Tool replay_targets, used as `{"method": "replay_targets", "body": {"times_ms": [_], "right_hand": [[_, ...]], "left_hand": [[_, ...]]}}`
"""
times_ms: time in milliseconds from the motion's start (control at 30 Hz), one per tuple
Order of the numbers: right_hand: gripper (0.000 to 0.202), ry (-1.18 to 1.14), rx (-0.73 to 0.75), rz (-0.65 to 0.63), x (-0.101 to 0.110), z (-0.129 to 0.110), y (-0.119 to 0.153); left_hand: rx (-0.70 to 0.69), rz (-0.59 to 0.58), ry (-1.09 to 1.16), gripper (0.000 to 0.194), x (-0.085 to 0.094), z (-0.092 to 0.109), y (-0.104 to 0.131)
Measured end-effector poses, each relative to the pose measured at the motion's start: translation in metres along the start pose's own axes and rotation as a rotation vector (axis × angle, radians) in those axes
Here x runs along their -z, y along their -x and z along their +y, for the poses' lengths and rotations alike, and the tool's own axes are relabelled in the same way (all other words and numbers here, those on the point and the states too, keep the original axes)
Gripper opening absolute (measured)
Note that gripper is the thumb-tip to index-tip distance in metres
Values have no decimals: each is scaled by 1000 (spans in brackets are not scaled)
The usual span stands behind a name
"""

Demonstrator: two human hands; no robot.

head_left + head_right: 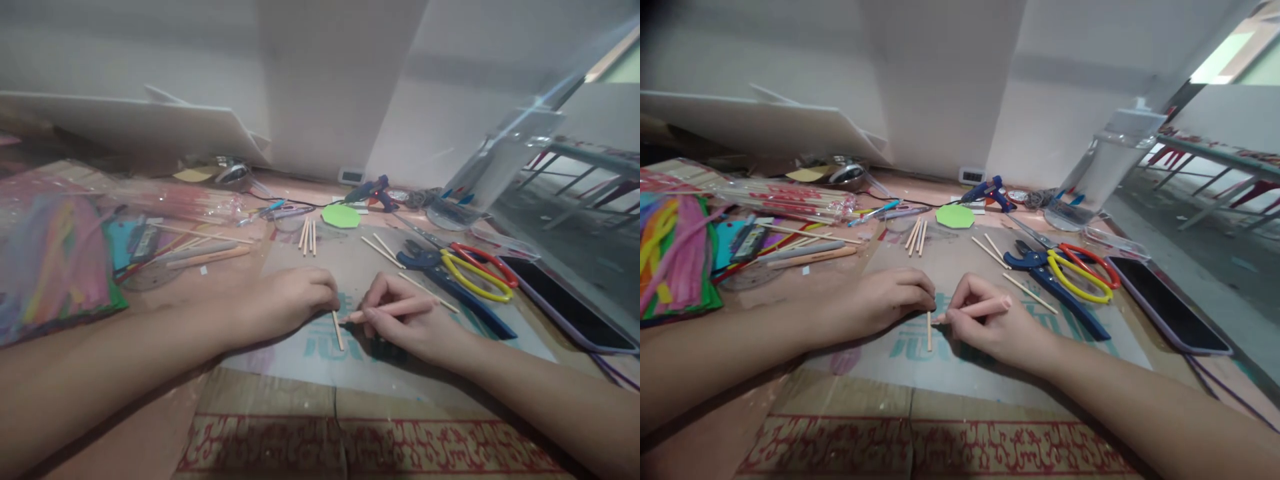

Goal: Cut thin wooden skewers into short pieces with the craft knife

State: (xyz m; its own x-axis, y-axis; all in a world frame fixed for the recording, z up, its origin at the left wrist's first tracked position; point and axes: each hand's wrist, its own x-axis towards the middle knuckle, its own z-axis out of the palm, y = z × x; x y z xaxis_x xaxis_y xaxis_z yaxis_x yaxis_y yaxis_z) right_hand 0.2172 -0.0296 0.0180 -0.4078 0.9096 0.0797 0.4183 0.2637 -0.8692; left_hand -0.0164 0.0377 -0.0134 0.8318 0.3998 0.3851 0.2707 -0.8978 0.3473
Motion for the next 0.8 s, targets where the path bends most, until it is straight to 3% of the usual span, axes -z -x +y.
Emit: {"method": "replay_targets", "body": {"times_ms": [100, 600, 800], "right_hand": [[18, 37, 31, 38, 1, -2, 0], [17, 52, -5, -31, 1, -8, -3], [26, 76, 44, -89, 2, -4, -1]], "left_hand": [[19, 1, 31, 22, 1, -1, -1], [-50, 21, -31, 21, 3, 0, -4], [-22, 11, -12, 23, 4, 1, -3]]}}
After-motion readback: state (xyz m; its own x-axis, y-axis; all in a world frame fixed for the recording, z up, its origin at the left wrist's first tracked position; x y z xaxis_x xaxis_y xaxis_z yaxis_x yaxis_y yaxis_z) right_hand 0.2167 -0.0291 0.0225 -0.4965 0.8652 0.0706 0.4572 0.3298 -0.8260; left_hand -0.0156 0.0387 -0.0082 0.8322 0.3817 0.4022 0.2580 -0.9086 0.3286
